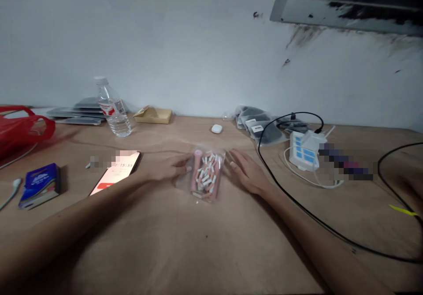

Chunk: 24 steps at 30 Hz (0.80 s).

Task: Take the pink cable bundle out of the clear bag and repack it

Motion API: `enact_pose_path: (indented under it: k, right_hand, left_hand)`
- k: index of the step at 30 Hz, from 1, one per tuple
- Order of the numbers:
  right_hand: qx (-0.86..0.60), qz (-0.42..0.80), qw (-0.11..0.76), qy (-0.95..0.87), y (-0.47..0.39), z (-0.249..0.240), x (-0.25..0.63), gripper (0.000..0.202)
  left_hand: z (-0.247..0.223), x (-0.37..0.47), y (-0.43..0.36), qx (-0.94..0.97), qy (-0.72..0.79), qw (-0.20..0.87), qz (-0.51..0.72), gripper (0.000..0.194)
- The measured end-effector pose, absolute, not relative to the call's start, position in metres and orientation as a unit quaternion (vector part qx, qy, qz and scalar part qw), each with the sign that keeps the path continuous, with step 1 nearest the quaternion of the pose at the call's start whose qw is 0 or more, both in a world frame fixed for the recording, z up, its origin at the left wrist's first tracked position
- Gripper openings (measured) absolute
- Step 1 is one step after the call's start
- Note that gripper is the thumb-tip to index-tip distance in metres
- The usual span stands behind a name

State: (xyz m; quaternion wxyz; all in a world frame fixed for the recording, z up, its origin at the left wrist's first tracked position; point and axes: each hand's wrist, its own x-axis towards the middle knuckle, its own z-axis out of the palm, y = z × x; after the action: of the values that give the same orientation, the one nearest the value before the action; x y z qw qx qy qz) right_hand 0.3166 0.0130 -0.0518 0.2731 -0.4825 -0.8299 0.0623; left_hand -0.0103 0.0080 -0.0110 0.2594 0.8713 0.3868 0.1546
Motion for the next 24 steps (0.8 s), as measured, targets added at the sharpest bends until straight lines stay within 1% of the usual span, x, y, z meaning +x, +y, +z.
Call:
enact_pose_path:
  k: [2, 4, 6, 8, 9, 11, 13, 16, 18, 24]
  right_hand:
    - [-0.487, 0.072, 0.292, -0.820, 0.016, -0.055, 0.319, 0.063]
    - [-0.457, 0.098, 0.302, -0.831, 0.018, -0.056, 0.318, 0.052]
    - [-0.408, 0.129, 0.300, -0.853, 0.016, -0.053, 0.316, 0.039]
    - [-0.366, 0.148, 0.294, -0.870, 0.012, -0.048, 0.311, 0.033]
    - [-0.352, 0.147, 0.292, -0.877, 0.009, -0.045, 0.309, 0.030]
    - [-0.327, 0.126, 0.286, -0.892, 0.004, -0.039, 0.306, 0.025]
    - [-0.302, 0.100, 0.281, -0.905, 0.001, -0.036, 0.304, 0.022]
    - [-0.290, 0.086, 0.281, -0.910, 0.002, -0.037, 0.304, 0.022]
    - [-0.305, 0.087, 0.285, -0.904, 0.005, -0.040, 0.306, 0.026]
    - [-0.341, 0.107, 0.285, -0.889, 0.009, -0.046, 0.309, 0.048]
  left_hand:
    - [-0.005, -0.017, 0.015, 0.863, 0.382, 0.294, 0.152, 0.052]
    - [-0.002, -0.022, 0.021, 0.856, 0.403, 0.282, 0.157, 0.050]
    - [0.001, -0.023, 0.021, 0.849, 0.452, 0.208, 0.177, 0.047]
    - [0.006, -0.019, 0.014, 0.836, 0.496, 0.116, 0.202, 0.046]
    - [0.009, -0.016, 0.008, 0.830, 0.508, 0.088, 0.213, 0.045]
    - [0.014, -0.006, -0.008, 0.838, 0.500, 0.076, 0.204, 0.048]
    - [0.017, 0.004, -0.022, 0.863, 0.472, 0.067, 0.167, 0.052]
    - [0.017, 0.010, -0.028, 0.903, 0.402, 0.113, 0.102, 0.061]
    - [0.015, 0.009, -0.021, 0.914, 0.369, 0.142, 0.093, 0.061]
    - [0.014, 0.020, -0.003, 0.910, 0.378, 0.132, 0.104, 0.055]
